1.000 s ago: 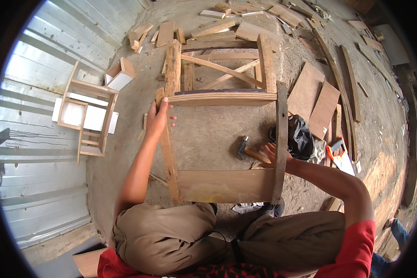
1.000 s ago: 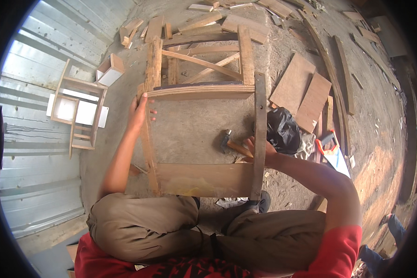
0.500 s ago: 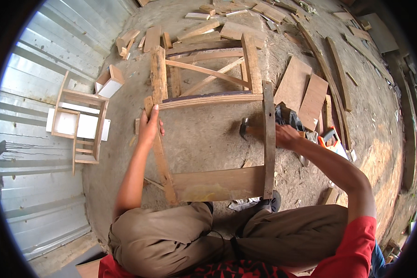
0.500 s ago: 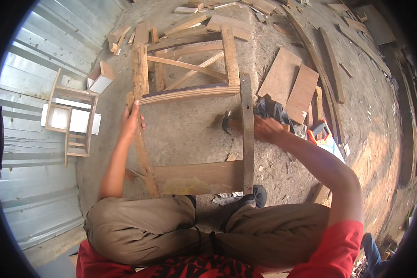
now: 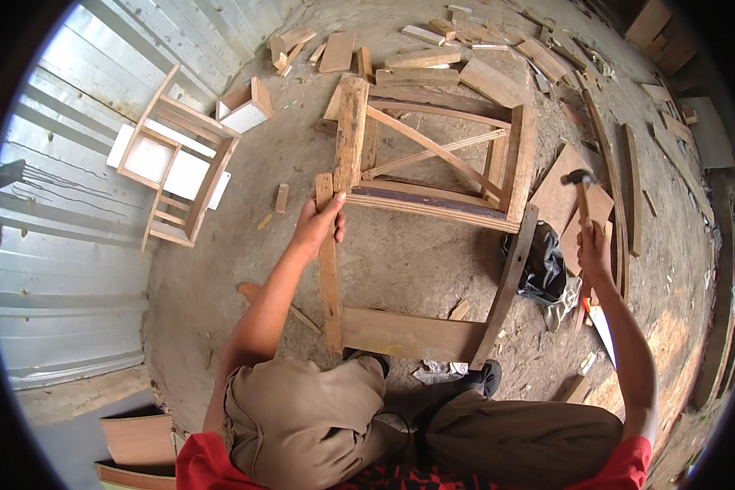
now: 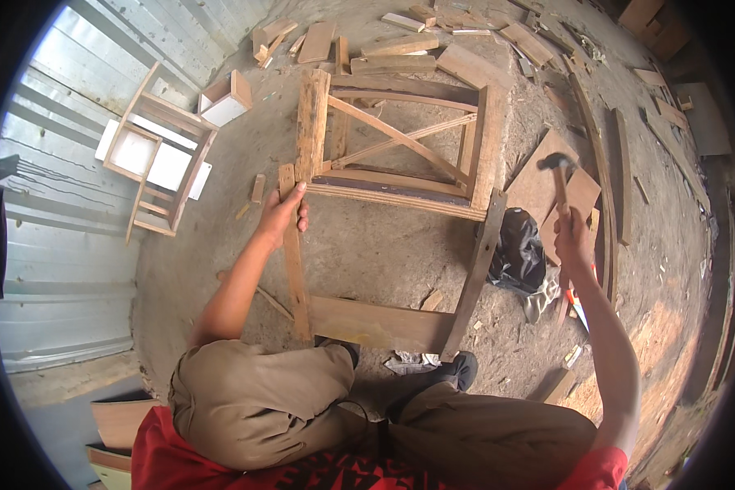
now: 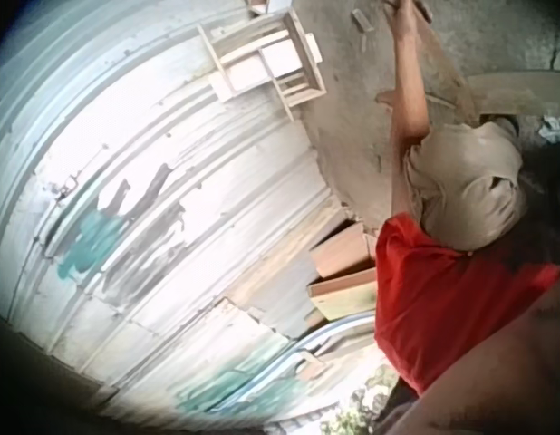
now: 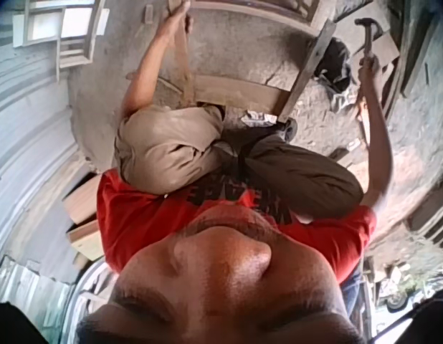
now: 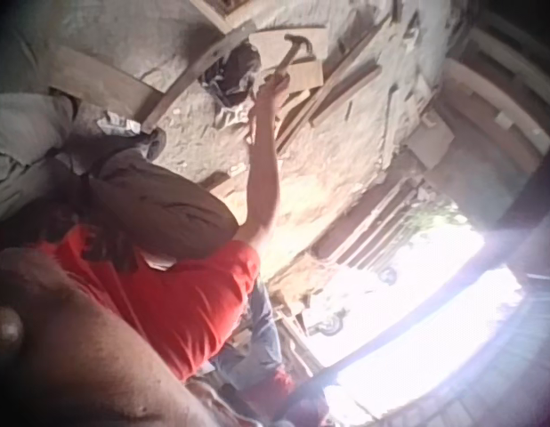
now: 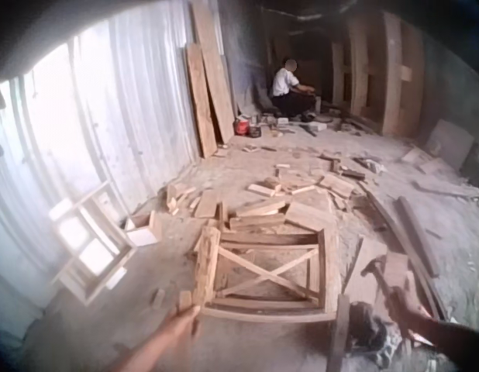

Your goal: The person assembles a wooden chair by attaching the seat and backrest to the frame using a hammer and nails. They repeatedly position and secure wooden pieces, then test fit additional slats.

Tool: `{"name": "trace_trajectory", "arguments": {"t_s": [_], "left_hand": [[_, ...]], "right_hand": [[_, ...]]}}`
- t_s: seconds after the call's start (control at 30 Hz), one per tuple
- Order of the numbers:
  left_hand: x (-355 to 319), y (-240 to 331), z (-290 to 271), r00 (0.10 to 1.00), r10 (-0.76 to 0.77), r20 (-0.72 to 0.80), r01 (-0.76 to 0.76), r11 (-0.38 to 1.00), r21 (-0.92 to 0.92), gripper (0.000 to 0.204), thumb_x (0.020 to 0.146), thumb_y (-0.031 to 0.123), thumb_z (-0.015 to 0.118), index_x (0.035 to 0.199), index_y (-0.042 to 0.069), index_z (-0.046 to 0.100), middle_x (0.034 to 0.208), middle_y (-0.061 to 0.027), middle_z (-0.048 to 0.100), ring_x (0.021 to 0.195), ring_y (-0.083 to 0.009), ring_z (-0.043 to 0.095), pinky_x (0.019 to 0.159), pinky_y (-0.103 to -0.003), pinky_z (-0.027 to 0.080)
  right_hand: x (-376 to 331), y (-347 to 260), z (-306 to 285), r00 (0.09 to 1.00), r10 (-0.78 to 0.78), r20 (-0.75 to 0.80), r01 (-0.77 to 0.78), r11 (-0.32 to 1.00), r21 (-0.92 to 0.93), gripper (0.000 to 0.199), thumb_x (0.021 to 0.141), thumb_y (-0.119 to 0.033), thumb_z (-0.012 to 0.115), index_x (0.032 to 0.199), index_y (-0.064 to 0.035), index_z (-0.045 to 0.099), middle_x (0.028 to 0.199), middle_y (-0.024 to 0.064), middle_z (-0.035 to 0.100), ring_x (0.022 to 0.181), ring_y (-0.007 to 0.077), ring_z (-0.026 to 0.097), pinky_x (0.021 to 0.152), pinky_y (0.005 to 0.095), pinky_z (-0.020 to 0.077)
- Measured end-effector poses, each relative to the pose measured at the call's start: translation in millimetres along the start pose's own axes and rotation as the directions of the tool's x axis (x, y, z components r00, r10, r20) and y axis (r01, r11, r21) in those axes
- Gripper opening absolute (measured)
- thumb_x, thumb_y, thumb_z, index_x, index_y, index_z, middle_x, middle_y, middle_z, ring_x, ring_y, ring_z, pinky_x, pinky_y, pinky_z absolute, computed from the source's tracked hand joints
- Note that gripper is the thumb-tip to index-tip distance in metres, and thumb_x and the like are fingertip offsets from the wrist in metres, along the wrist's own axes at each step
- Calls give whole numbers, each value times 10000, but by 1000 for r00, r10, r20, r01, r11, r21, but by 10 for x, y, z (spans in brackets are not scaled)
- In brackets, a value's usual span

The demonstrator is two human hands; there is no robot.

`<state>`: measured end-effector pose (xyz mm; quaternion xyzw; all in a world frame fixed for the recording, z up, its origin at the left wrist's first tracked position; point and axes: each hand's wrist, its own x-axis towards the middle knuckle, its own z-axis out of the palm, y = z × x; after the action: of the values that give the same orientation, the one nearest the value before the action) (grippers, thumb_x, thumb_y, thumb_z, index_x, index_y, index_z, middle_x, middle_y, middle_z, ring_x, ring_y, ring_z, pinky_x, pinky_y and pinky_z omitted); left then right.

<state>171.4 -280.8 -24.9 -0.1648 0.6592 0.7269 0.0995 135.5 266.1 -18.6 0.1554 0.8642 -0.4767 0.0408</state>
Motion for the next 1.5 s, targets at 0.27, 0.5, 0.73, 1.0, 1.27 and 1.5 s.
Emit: {"name": "trace_trajectory", "arguments": {"t_s": [0.27, 0.5, 0.73, 1.0, 1.27, 1.5], "left_hand": [[190, 1082, 545, 971, 205, 123, -230, 939, 254, 332, 884, 256, 734, 1019, 38, 523, 627, 20, 506, 445, -68, 478, 402, -246, 411], [216, 2039, 1158, 734, 487, 474, -661, 353, 662, 633, 819, 257, 779, 1294, -41, 485, 858, -118, 690, 703, -227, 656, 628, -352, 517], [92, 1965, 1236, 858, 255, 446, -497, 191, 846, 612, 763, 293, 819, 1230, 75, 489, 990, -187, 686, 973, -345, 668, 813, -441, 507], [142, 1965, 1262, 850, 247, 466, -493, 61, 868, 928, 705, 331, 849, 1459, 66, 376, 1087, -223, 681, 1040, -348, 655, 896, -453, 515], [139, 1979, 1314, 905, 181, 385, -413, 152, 898, 880, 719, 229, 835, 1474, 161, 389, 936, -212, 692, 899, -338, 676, 817, -448, 528], [62, 2126, 1358, 908, 117, 402, -411, 76, 908, 853, 741, 205, 814, 1477, 149, 386, 801, -212, 674, 766, -301, 677, 750, -428, 535]], "right_hand": [[16, -1095, 70, 862, -478, -169, 496, 865, 81, 321, 1014, -244, 528, 1246, -26, 489, 778, -12, 502, 598, 51, 470, 494, 232, 400], [-619, -2066, 187, 710, -698, -98, 699, 715, -30, 362, 1043, -248, 454, 1309, -2, 454, 663, 8, 528, 532, 88, 462, 462, 285, 369], [-842, -1746, 513, 759, -620, 198, 644, 760, -88, 317, 989, -236, 564, 1176, 18, 529, 652, 121, 603, 545, 222, 602, 516, 377, 464], [-878, -1717, 829, 804, -516, 296, 563, 820, -99, 358, 976, -304, 583, 1097, 28, 520, 687, 207, 612, 649, 354, 663, 595, 429, 502], [-815, -1562, 834, 492, -834, 252, 866, 497, -46, 306, 865, -128, 667, 1070, 5, 483, 725, 212, 626, 674, 407, 668, 591, 427, 535], [-738, -1658, 910, 720, -542, 434, 677, 686, -266, 304, 841, -131, 685, 1030, 1, 486, 665, 169, 627, 591, 351, 664, 501, 440, 540]]}}
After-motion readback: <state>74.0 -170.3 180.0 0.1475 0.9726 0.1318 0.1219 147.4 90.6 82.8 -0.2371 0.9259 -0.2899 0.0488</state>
